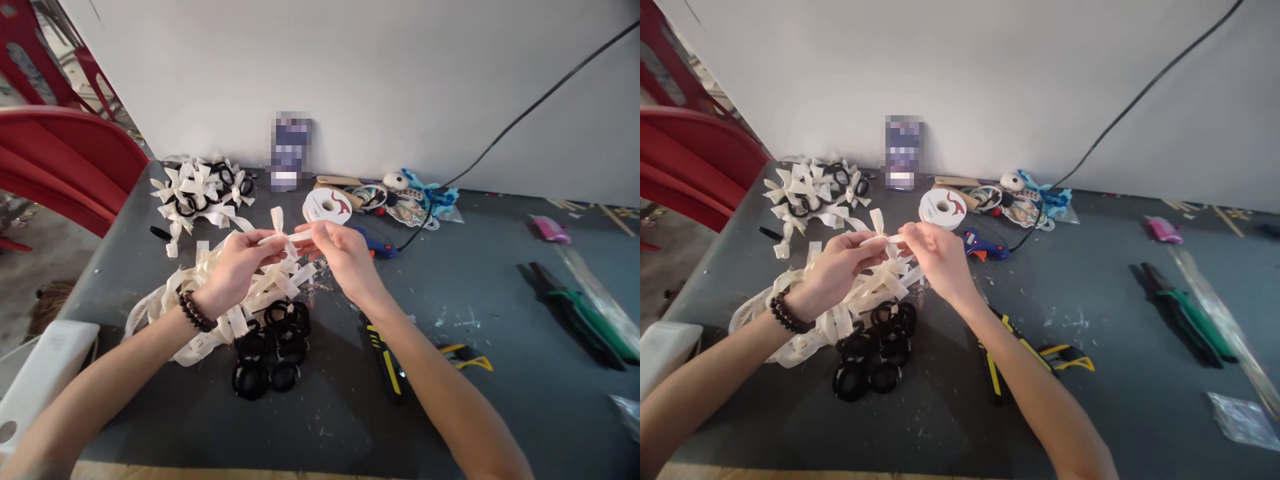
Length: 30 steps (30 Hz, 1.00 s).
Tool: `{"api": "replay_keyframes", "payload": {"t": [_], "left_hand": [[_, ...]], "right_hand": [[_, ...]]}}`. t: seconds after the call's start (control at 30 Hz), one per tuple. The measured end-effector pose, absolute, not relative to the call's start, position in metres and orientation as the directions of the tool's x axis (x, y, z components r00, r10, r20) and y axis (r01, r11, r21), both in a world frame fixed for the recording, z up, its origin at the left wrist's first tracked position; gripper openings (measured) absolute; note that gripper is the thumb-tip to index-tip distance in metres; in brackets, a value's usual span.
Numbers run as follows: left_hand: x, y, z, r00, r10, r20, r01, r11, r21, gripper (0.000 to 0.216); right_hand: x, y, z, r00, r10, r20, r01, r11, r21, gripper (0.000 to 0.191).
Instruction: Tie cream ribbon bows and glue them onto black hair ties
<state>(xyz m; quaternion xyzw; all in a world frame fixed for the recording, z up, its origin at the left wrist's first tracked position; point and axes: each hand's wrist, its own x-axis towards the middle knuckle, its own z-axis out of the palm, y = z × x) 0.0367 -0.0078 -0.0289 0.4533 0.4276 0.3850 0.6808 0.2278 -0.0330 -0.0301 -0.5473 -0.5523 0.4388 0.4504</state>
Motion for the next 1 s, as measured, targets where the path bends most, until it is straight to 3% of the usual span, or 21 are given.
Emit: {"api": "replay_keyframes", "payload": {"t": [0.23,0.37,0.5,0.6,0.67,1.0], "left_hand": [[0.031,-0.019,-0.048,0.392,0.877,-0.279,-0.123,0.350,0.929,0.025],[0.024,-0.029,-0.051,0.268,0.956,-0.120,-0.038,0.135,0.990,0.032],[0.016,-0.032,-0.054,0.108,0.984,0.140,0.161,-0.157,0.974,0.026],[0.016,-0.033,-0.060,0.180,0.948,0.263,0.320,-0.309,0.895,0.025],[0.018,-0.034,-0.068,0.283,0.926,0.250,0.306,-0.334,0.891,0.027],[0.017,-0.020,-0.085,0.352,0.885,0.305,0.199,-0.389,0.899,0.016]], "right_hand": [[0.222,-0.029,-0.043,0.024,0.998,0.065,0.288,0.055,-0.956,0.026],[0.221,-0.034,-0.050,-0.049,0.998,0.029,0.336,0.044,-0.941,0.024],[0.215,-0.047,-0.065,-0.015,1.000,-0.028,0.229,-0.024,-0.973,0.026],[0.208,-0.057,-0.077,0.061,0.998,0.017,0.250,0.001,-0.968,0.029],[0.204,-0.062,-0.083,0.126,0.987,0.099,0.326,0.053,-0.944,0.029],[0.202,-0.067,-0.095,0.126,0.944,0.305,0.504,0.204,-0.839,0.025]]}}
